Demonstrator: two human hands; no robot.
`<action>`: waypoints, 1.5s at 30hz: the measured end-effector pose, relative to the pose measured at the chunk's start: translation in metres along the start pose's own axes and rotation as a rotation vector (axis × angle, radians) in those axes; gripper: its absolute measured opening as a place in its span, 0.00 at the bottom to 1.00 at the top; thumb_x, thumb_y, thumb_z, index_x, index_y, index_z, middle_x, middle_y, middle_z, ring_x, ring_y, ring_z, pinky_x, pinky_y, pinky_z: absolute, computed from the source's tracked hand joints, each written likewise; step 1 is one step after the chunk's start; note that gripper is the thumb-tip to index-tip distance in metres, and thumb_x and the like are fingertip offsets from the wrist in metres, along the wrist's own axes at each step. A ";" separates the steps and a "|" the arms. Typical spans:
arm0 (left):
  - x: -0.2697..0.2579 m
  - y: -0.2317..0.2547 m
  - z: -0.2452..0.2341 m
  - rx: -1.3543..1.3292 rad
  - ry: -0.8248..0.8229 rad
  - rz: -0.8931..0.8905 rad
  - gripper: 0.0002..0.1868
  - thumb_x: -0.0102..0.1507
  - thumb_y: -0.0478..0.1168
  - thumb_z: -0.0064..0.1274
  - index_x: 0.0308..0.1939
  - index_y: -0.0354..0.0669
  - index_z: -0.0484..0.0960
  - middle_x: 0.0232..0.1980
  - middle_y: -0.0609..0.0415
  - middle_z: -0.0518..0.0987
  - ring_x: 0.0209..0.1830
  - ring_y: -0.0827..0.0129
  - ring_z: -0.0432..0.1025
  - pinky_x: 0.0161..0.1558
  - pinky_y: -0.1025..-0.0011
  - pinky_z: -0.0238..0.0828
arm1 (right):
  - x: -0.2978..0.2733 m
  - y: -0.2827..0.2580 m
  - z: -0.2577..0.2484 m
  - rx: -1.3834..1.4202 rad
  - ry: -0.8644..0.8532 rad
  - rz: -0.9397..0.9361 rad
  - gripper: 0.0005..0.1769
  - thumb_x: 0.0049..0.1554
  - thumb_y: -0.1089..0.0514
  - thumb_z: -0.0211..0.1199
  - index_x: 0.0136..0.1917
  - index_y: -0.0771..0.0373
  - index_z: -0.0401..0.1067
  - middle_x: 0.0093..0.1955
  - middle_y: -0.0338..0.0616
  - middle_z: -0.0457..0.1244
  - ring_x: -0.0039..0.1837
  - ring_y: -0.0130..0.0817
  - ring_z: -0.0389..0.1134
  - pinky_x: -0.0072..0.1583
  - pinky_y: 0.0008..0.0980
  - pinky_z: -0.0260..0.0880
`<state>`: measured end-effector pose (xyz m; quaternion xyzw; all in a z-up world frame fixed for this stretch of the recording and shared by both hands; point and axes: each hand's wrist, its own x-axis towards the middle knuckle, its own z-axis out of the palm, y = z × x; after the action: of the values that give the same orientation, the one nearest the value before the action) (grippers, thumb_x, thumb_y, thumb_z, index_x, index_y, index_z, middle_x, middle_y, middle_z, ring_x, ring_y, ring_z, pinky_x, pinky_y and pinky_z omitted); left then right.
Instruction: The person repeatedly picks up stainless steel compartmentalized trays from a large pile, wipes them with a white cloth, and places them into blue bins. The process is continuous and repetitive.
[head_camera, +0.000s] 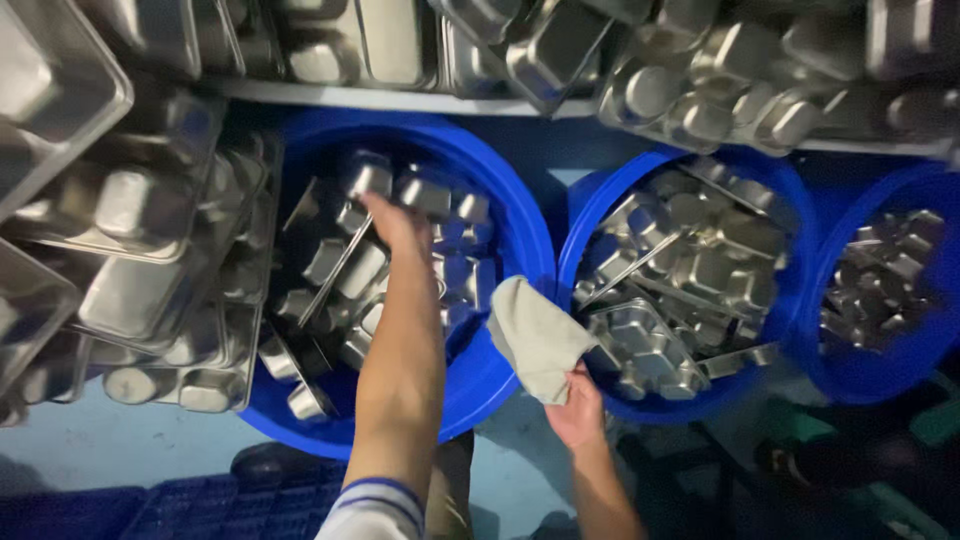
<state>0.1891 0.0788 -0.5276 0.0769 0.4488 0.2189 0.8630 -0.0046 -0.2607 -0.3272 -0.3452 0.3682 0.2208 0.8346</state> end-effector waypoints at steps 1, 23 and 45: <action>-0.017 0.012 0.001 0.033 0.002 0.015 0.40 0.70 0.68 0.32 0.75 0.45 0.59 0.76 0.46 0.63 0.75 0.46 0.60 0.71 0.42 0.56 | -0.001 -0.007 0.000 0.060 0.024 -0.030 0.29 0.54 0.61 0.56 0.69 0.63 0.66 0.70 0.49 0.62 0.72 0.46 0.63 0.72 0.51 0.58; -0.390 0.135 0.189 0.610 -0.170 0.239 0.44 0.77 0.66 0.24 0.61 0.23 0.75 0.47 0.29 0.75 0.38 0.40 0.67 0.41 0.46 0.59 | -0.115 -0.276 0.238 0.013 -0.580 -0.601 0.38 0.63 0.35 0.53 0.76 0.60 0.61 0.74 0.48 0.62 0.73 0.48 0.64 0.72 0.52 0.64; -0.547 0.082 0.237 -0.163 -0.783 0.243 0.38 0.71 0.67 0.28 0.71 0.44 0.69 0.70 0.50 0.73 0.69 0.51 0.67 0.71 0.50 0.60 | -0.070 -0.251 0.163 -0.453 -0.455 -0.794 0.31 0.64 0.43 0.57 0.72 0.65 0.64 0.67 0.47 0.63 0.68 0.36 0.65 0.68 0.38 0.66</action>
<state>0.0812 -0.0776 0.0438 0.1381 0.0555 0.3080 0.9397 0.1830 -0.3154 -0.0900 -0.5740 -0.0394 0.0306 0.8174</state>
